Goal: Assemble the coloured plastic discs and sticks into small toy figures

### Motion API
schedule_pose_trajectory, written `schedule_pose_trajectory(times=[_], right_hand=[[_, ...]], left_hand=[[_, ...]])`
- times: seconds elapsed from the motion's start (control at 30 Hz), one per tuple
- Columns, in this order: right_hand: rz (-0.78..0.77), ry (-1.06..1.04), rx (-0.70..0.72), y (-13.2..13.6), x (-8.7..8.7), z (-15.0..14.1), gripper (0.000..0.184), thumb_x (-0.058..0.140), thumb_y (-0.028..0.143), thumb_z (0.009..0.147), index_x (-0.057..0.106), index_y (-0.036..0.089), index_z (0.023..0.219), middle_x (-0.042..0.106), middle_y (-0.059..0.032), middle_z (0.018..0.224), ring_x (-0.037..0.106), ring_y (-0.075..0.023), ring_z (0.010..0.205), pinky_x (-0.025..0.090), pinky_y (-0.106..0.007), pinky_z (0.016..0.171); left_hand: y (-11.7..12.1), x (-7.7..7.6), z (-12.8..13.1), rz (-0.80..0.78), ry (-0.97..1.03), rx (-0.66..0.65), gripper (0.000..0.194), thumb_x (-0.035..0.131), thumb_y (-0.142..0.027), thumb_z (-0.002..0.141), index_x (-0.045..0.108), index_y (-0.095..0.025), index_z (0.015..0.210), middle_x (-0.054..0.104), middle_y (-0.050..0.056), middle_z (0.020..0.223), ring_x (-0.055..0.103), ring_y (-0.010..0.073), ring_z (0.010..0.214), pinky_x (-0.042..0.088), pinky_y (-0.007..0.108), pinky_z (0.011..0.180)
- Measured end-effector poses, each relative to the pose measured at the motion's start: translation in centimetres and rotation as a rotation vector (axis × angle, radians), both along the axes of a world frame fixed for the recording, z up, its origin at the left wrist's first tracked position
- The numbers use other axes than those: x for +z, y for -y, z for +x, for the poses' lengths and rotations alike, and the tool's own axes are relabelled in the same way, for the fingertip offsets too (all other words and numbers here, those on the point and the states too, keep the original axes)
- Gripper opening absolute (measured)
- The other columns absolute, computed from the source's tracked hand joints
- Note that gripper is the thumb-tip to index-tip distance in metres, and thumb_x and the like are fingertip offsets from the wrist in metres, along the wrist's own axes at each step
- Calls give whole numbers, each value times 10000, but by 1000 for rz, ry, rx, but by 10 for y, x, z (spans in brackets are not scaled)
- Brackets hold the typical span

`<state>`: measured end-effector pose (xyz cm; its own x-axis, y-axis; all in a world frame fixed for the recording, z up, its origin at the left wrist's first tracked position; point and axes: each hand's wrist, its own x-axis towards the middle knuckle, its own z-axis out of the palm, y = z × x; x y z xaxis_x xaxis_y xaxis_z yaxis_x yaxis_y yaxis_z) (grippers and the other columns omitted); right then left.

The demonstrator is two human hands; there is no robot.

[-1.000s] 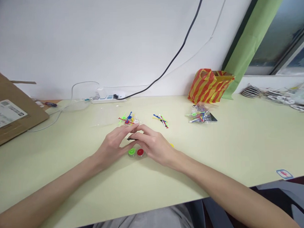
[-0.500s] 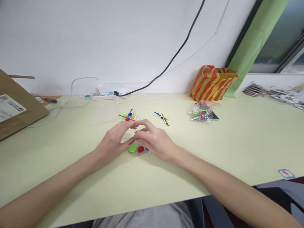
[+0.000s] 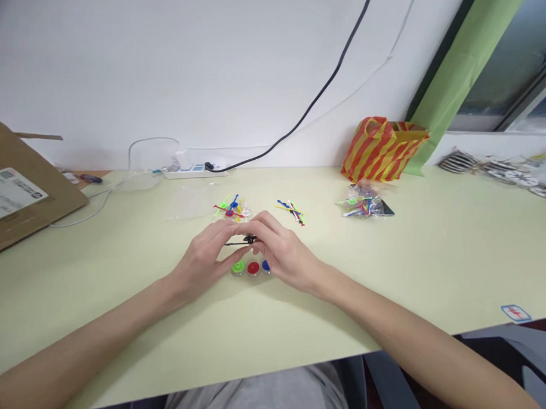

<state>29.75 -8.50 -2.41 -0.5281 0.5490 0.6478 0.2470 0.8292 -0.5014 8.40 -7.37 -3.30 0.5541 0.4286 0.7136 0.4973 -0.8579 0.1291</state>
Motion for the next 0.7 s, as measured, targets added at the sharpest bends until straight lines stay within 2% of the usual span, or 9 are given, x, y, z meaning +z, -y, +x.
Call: schedule_pose_trajectory(times=[0.13,0.27,0.43,0.6,0.7], right_hand=[[-139,-8,15,0,0,3,361,483,68,979,495,254,1288,613,-59,1129,660,-144,878,588,-296,767],[-217,-27,-20,1,1,4,241,547,125,981,478,250,1175,641,-37,1093,689,-136,832,575,-259,692],[-107,29,-30,1,4,3,100,514,149,1006,526,227,1067,663,-51,1022,662,-164,885,553,-272,696],[23,133,-30,3,7,3,112,450,183,1045,506,232,1128,640,-90,1111,633,-200,983,551,-346,814],[122,142,-103,4,7,1,112,442,178,1041,519,228,1105,607,-113,1129,606,-217,1017,532,-360,845]], left_hand=[[-1,-1,-2,-14,8,-7,222,588,-185,994,551,-202,1212,702,70,1067,681,215,975,538,353,845],[0,1,-2,10,41,-14,244,604,-208,997,546,-211,1234,714,72,1082,691,212,996,550,358,863],[2,5,-2,92,19,-15,143,593,-217,1003,610,-211,1144,702,90,1025,685,211,939,564,347,808],[0,5,-4,66,37,2,84,597,-235,998,634,-214,1071,694,100,1048,687,214,947,575,347,799],[1,5,-3,73,43,-6,82,608,-221,993,620,-212,1073,700,103,1089,692,213,982,576,355,834]])
